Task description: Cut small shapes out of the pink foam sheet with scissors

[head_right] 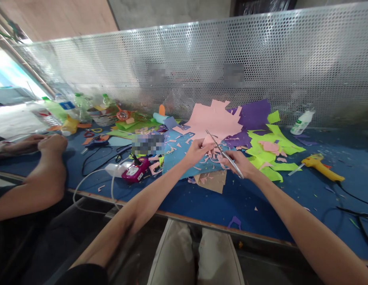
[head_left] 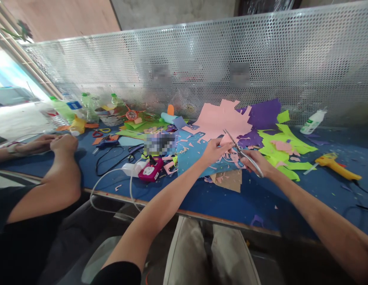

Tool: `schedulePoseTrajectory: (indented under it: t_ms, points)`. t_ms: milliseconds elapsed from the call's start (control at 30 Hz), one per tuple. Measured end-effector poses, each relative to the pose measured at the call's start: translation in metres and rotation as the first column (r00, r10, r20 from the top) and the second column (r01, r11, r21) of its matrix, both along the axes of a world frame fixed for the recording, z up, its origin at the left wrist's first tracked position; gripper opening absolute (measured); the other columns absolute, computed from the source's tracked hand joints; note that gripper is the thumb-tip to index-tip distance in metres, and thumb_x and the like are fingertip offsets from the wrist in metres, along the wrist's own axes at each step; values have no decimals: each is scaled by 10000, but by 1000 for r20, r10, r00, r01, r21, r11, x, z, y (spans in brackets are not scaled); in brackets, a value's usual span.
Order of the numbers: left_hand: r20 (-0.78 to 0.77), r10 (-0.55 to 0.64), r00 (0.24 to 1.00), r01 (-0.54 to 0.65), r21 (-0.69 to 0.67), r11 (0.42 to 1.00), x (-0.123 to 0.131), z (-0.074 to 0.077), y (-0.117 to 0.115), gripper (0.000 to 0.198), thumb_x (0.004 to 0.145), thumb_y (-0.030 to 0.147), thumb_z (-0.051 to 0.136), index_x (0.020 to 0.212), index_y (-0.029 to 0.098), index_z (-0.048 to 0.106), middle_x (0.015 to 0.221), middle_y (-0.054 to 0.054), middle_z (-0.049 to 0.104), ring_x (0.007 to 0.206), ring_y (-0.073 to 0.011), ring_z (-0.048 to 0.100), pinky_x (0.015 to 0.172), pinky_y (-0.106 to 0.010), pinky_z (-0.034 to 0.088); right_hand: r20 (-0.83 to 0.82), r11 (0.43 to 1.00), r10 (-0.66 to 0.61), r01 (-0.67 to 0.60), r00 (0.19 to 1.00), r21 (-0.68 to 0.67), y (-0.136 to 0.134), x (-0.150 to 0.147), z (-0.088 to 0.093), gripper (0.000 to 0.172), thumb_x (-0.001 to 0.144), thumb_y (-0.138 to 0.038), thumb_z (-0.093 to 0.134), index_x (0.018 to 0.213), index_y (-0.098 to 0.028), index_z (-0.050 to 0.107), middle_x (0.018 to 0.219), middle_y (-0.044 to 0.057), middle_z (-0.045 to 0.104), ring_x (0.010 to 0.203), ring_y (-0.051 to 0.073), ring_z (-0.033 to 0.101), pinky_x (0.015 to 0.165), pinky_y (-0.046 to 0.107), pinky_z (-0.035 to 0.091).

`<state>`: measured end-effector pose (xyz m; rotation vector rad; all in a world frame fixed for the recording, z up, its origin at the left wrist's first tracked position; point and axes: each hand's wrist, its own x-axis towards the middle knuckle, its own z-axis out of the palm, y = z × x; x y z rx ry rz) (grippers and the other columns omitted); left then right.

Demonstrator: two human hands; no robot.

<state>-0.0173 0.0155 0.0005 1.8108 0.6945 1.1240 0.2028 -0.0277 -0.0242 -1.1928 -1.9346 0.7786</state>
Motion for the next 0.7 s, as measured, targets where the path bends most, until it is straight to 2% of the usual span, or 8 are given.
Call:
schedulePoseTrajectory:
  t_ms: [167,300,533,700]
  points:
    - [150,-44,988,64,-128,990,1,7,-3,499,851,603,692,967,118,693,859,-113,740,705,-175,705,634,-286,583,38,998,-34,31,999,58,0,-4,5,358,818,-557,579,672,-233,541,456,-43,492,384,115,450,386,234,335]
    - [213,-29,977,65,-165,984,2,10,-6,505,859,627,679,927,126,657,830,-91,717,711,-187,725,643,-305,618,37,998,-21,18,999,66,0,-4,4,383,834,-577,581,674,-233,534,477,-43,482,398,114,448,395,235,323]
    - [145,-71,987,82,-77,994,1,0,1,459,892,587,663,879,128,655,768,-68,710,641,-145,699,654,-285,603,-26,991,135,-134,991,28,2,4,-3,489,858,-716,479,844,-238,578,613,-30,539,462,131,547,469,263,459]
    - [126,-87,988,94,-49,994,1,-6,4,451,901,583,652,870,133,660,779,-67,716,659,-139,700,652,-266,586,-24,992,124,-125,992,-16,2,6,-5,540,841,-766,440,856,-244,576,613,-26,556,453,141,580,482,276,486]
